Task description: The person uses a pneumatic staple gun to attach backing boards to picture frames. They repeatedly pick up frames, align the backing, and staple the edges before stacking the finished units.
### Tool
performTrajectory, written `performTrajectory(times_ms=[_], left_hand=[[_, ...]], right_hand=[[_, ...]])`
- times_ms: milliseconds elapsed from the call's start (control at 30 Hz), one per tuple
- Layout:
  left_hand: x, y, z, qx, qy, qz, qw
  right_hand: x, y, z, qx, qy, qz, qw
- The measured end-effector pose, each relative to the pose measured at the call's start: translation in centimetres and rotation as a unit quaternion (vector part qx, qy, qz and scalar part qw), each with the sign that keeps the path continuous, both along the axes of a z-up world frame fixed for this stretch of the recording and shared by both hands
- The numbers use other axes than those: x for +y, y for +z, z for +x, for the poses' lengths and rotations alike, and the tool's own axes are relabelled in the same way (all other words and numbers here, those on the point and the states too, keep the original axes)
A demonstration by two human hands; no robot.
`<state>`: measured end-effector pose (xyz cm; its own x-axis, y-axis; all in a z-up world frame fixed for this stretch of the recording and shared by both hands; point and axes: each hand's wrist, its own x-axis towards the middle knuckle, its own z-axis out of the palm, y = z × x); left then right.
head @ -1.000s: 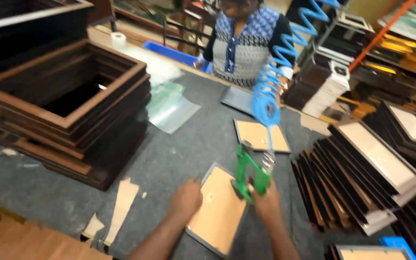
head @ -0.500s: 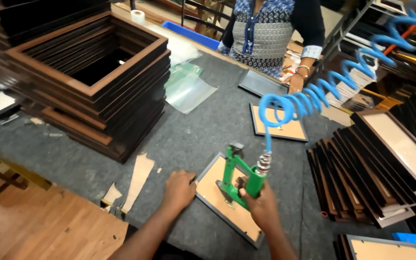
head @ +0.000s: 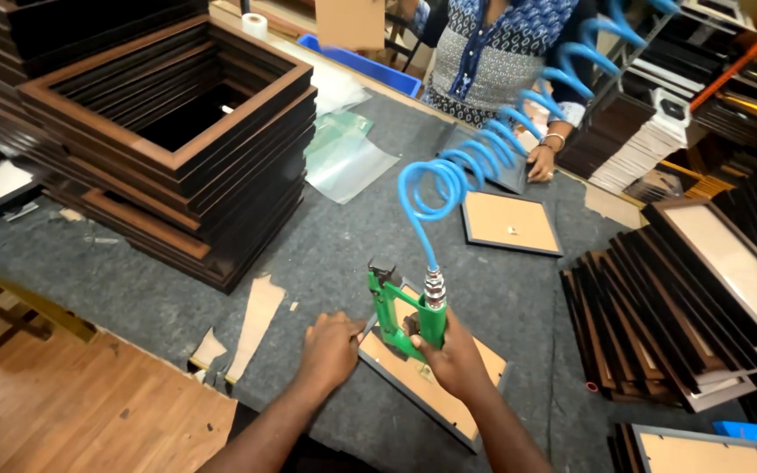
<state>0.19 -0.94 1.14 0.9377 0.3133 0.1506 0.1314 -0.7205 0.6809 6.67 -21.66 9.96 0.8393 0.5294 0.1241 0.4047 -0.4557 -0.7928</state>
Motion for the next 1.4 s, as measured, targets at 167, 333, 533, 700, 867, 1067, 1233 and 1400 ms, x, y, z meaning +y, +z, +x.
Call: performTrajectory(times_ms=[167,333,533,700,867,1067,1233,1400], left_hand=[[1.4,-3.7,2.6,-0.063,-0.017,-0.011,0.998],[0.4,-0.1,5.6,-0.031,-0.046,-0.014,0.998],[-1.5,1.8,7.3,0.098,-0.034,0.011,0.995],[-1.2,1.6,6.8,0.085,-0.038,0.030,0.995],[-1.4,0.7,6.6,0.064,-0.047,0.057,0.995],[-2.9,2.6,0.1,0.162,-0.046,0.007,0.986],[-2.7,2.1,-2.0,0.009,-0.047,0.033,0.998],[-0.4,0.1,-0.7,-0.081,0.001,-0.026,0.996]], right_hand=[[-2.8,-2.3,2.4,0.034,-0.036,0.046,0.998],[-5.1,-4.6,6.0,0.025,-0.074,0.068,0.995],[-2.2,-3.4,7.7,-0.056,-0.022,0.085,0.995],[-1.4,-3.5,8.4,-0.094,0.009,0.052,0.994],[-2.8,-2.6,5.6,-0.105,-0.067,0.023,0.992],[-5.7,-3.4,0.7,0.073,-0.174,0.138,0.972],[-5.6,-3.0,-2.4,0.120,-0.117,0.256,0.952],[-2.8,-1.0,-3.5,0.047,-0.149,0.053,0.986]])
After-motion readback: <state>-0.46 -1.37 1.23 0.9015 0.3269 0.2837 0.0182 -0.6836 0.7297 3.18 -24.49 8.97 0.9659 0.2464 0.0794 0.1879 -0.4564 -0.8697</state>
